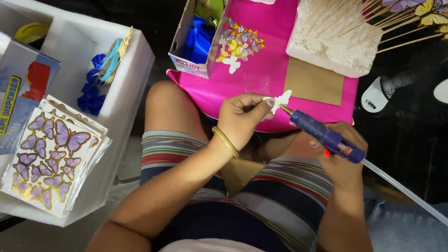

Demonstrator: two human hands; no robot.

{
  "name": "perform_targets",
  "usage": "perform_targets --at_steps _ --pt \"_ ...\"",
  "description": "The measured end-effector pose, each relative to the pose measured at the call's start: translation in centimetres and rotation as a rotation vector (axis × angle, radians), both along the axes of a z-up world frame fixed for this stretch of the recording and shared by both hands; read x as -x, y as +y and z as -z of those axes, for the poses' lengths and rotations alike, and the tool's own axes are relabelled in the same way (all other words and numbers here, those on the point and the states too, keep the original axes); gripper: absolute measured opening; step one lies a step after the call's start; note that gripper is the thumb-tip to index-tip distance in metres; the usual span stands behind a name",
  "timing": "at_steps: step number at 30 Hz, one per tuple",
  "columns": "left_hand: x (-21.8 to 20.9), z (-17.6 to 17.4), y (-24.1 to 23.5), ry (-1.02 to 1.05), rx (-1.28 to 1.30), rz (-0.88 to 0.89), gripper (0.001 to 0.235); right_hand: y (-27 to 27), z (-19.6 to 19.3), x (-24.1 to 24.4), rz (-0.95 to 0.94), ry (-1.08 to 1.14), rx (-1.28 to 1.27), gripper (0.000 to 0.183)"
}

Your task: Gluing decorative paper butterflies onto wooden sticks using a hot glue gun to create floral picks.

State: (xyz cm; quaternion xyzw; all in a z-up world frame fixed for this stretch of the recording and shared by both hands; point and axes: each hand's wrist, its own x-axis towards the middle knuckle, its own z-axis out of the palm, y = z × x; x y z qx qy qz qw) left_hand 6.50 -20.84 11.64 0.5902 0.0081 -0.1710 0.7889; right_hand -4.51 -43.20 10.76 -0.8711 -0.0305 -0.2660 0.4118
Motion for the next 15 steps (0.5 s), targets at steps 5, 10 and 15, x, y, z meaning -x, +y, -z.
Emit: perform_targets --at_steps 5,10,15 --pt "0.0 0.2 -0.3 0.009 0.002 -0.010 0.016 0.3 -0.6 0.0 -0.016 -0.003 0.010 0.039" --pt "-0.4 0.4 -0.3 0.019 0.018 -0.017 0.017 0.3 -0.5 -0.2 -0.028 -0.017 0.055 0.036" --pt "-0.5 1.2 0.3 0.038 0.038 -0.014 0.017 -3.1 4.2 -1.9 -0.029 -0.013 0.077 0.029"
